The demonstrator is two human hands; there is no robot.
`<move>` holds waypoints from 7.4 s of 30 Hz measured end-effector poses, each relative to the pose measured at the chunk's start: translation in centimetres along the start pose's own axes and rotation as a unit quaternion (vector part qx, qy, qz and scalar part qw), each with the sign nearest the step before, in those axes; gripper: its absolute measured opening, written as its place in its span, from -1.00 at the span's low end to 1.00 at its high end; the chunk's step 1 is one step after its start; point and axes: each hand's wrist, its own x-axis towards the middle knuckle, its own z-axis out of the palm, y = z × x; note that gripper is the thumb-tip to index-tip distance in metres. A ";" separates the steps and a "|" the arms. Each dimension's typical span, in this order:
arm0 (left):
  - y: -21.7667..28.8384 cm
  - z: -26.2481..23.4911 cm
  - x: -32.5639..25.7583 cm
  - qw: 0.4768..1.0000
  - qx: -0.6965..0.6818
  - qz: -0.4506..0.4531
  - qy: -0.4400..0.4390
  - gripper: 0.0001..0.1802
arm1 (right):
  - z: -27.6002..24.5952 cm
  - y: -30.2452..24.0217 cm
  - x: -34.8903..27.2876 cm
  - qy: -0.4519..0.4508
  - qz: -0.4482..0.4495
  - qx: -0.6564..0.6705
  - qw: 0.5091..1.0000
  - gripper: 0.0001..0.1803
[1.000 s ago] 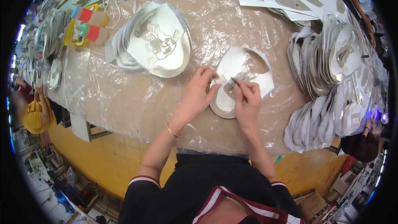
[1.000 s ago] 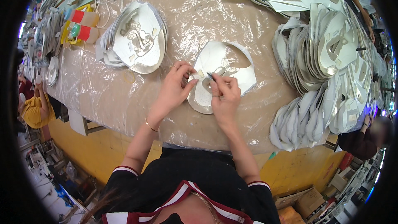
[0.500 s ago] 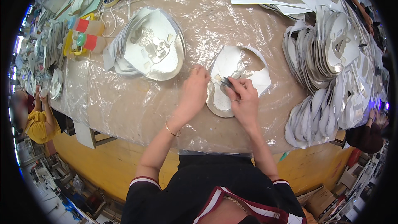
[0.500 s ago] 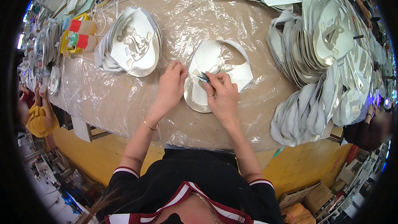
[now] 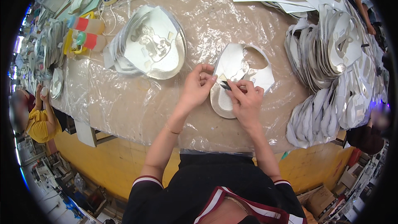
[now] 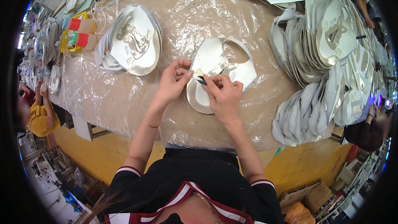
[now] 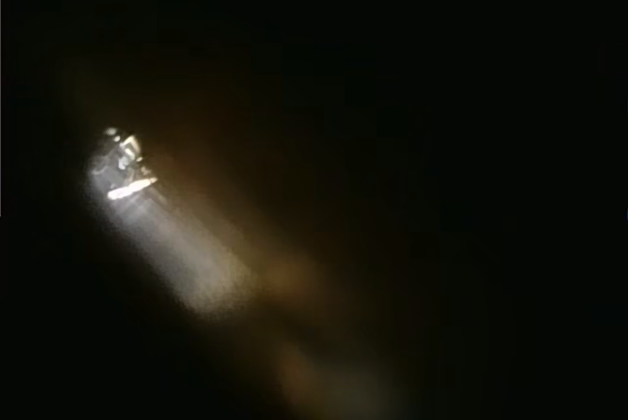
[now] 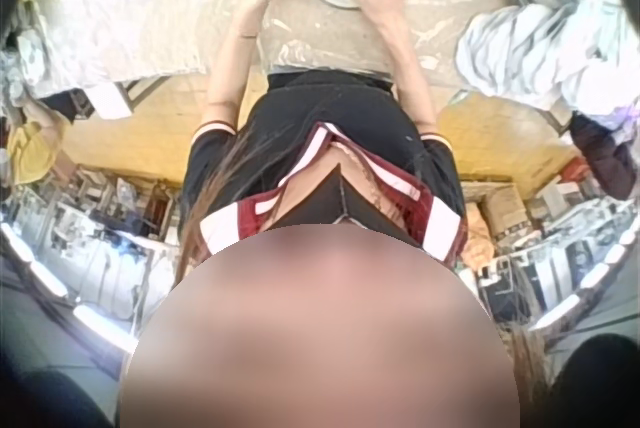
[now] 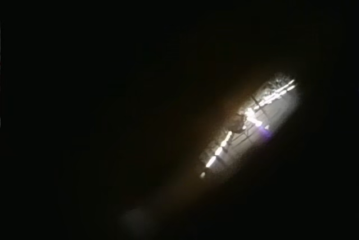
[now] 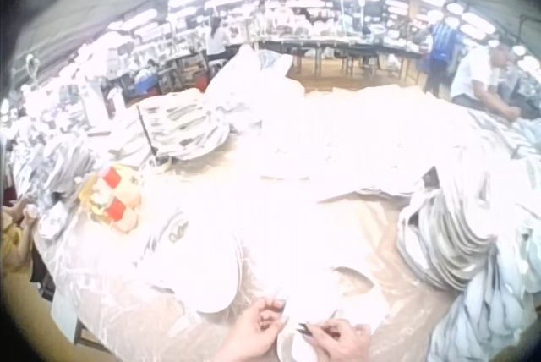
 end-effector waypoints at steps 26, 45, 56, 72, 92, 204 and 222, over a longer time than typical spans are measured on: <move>7.2 -0.7 -4.9 0.983 -0.110 -0.001 -0.148 -0.86 | -7.9 -3.1 0.1 0.049 -0.078 0.062 0.994 -0.51; 7.4 -0.7 -5.0 0.981 -0.081 0.025 -0.173 -0.90 | -9.3 -3.5 0.9 0.014 -0.183 -0.093 0.979 -0.61; 7.0 -0.3 -5.0 0.982 -0.075 -0.005 -0.176 -0.89 | -8.8 -3.5 0.5 0.022 -0.026 0.153 0.988 -0.62; 4.2 4.7 -9.0 0.962 0.008 0.239 0.131 -0.80 | -6.7 -7.1 0.7 0.064 0.152 0.287 0.944 -0.79; 2.8 6.0 -8.2 0.934 -0.187 0.238 0.190 -0.82 | -6.5 -6.4 1.2 0.033 0.176 0.400 0.899 -0.85; 10.8 1.1 -5.7 0.971 -0.059 -0.035 -0.229 -0.53 | -15.1 -3.2 -2.0 0.031 -0.099 -0.065 0.993 -0.55; 10.7 1.2 -6.1 0.970 -0.085 -0.070 -0.217 -0.57 | -13.9 -3.3 -3.2 0.065 -0.168 -0.165 0.970 -0.59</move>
